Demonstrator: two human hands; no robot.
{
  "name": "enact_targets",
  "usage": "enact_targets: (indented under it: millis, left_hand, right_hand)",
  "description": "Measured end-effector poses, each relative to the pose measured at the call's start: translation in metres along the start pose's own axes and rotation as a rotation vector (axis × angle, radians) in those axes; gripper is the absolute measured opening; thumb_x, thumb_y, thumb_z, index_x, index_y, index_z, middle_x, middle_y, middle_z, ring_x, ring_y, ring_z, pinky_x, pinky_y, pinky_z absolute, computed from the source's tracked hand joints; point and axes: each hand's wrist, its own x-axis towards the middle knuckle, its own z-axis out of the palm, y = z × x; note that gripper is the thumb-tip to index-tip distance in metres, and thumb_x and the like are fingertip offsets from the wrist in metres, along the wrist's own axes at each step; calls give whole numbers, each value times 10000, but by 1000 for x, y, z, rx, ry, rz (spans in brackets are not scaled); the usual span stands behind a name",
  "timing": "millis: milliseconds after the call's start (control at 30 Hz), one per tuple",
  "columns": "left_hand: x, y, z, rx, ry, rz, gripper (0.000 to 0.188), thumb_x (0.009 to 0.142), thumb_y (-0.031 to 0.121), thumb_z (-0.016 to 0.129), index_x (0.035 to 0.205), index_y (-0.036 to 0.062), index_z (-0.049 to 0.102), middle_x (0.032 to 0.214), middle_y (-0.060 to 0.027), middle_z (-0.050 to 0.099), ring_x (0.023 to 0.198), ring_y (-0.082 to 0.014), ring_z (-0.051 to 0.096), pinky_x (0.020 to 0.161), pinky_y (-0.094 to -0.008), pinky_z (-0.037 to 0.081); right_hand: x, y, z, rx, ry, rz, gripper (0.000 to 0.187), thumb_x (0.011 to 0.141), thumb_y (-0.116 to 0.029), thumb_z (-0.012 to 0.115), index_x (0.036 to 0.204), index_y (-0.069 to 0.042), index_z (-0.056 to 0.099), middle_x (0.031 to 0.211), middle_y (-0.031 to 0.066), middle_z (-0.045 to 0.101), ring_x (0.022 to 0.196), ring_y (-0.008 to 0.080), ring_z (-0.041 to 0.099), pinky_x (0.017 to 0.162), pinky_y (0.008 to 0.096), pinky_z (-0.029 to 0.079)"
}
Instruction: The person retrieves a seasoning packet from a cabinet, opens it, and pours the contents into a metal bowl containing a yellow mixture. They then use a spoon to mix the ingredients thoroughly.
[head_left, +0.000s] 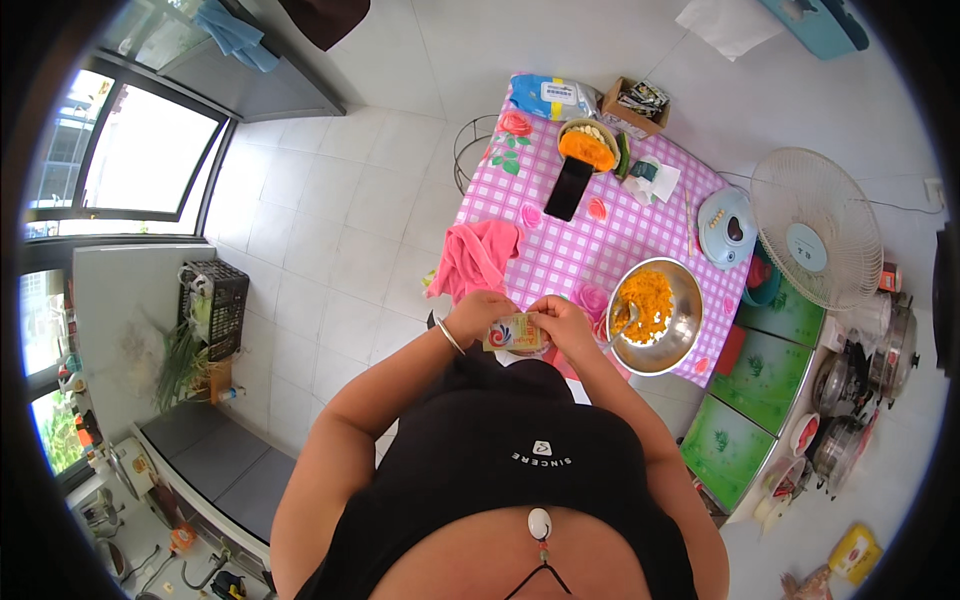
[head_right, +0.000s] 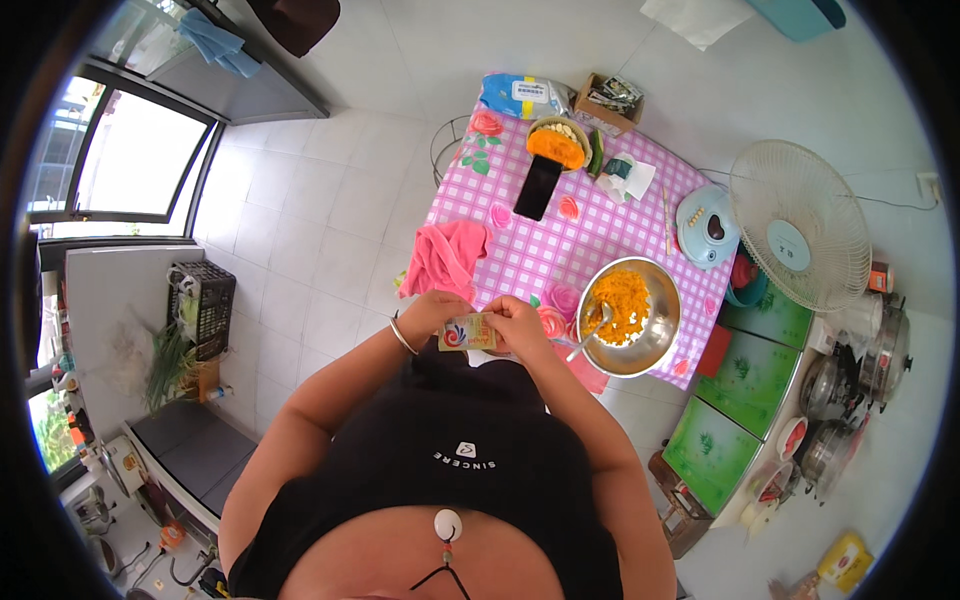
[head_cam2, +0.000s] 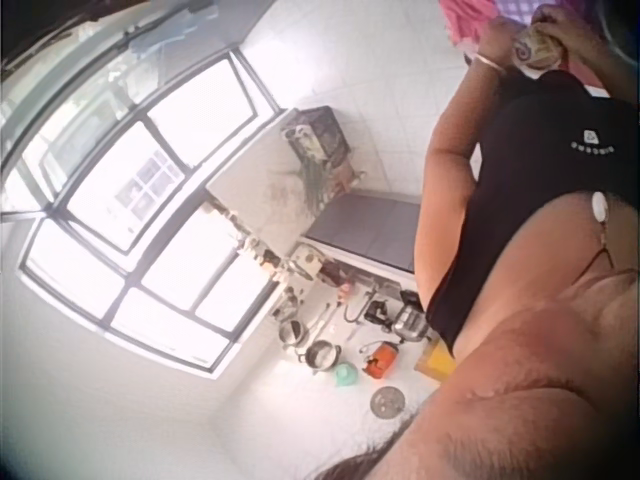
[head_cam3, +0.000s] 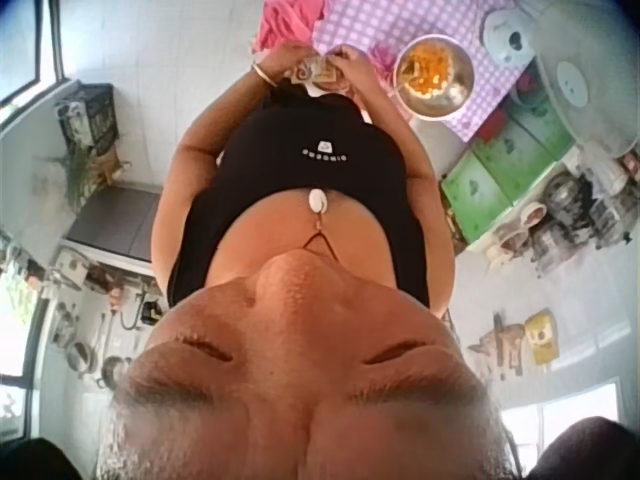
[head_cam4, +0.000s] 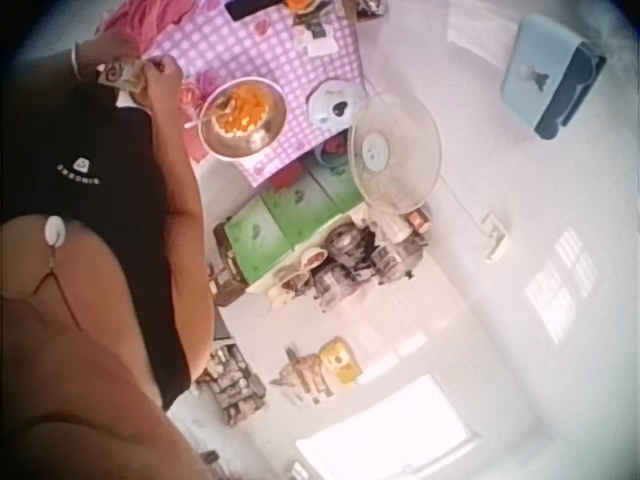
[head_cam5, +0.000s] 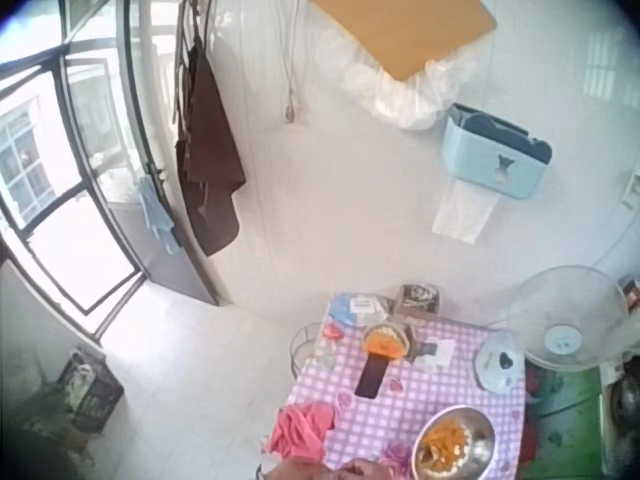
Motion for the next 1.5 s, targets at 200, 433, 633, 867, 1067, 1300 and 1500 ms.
enact_targets:
  millis: [200,433,633,867,1067,1300,1500]
  left_hand:
    - [-14,8,-12,-19,40,87,236,830,165,572,898,-40,668,816,-73,654,734,-123,605,663,-269,482]
    - [22,-8,-43,1022,-99,1176,157,762,181,623,799,36,672,723,-109,642,671,-192,620,585,-328,473]
    - [-2,-7,-5,353,-95,171,135,785,131,623,771,2,660,674,-26,597,583,-99,531,523,-264,413]
    - [-8,4,17,195,-187,106,122,766,96,628,732,-19,645,653,-11,582,592,-88,529,536,-232,407]
    - [31,-24,6,576,-199,443,89,742,114,620,722,32,650,649,-29,601,615,-108,555,544,-268,437]
    - [7,16,31,785,-221,230,167,788,226,608,846,99,699,606,-113,600,484,-195,581,465,-313,452]
    - [-2,8,21,769,-180,315,195,761,182,567,785,11,657,629,-143,596,554,-215,602,535,-331,461]
  right_hand:
    - [7,5,7,33,-50,26,101,814,-57,579,906,-18,593,716,12,586,542,46,484,478,187,378]
    - [5,-16,16,-366,101,-78,190,770,-150,564,862,-4,643,828,108,636,757,199,625,672,340,503]
    - [7,14,7,-345,13,-305,137,682,-106,655,783,-15,639,744,112,635,687,192,622,617,314,481]
    - [-4,33,-3,-191,59,-258,143,697,-103,643,812,-21,622,723,71,630,682,141,599,600,295,471]
    - [-1,48,-10,-170,105,-229,165,705,-153,639,814,-28,634,723,102,639,668,176,614,617,334,484]
    - [-19,36,-19,-367,33,-262,151,734,-123,609,831,-8,600,704,116,618,637,207,638,574,334,506]
    - [-23,15,-2,-309,-53,-91,130,766,-96,601,862,-8,608,715,122,645,578,195,646,556,304,511]
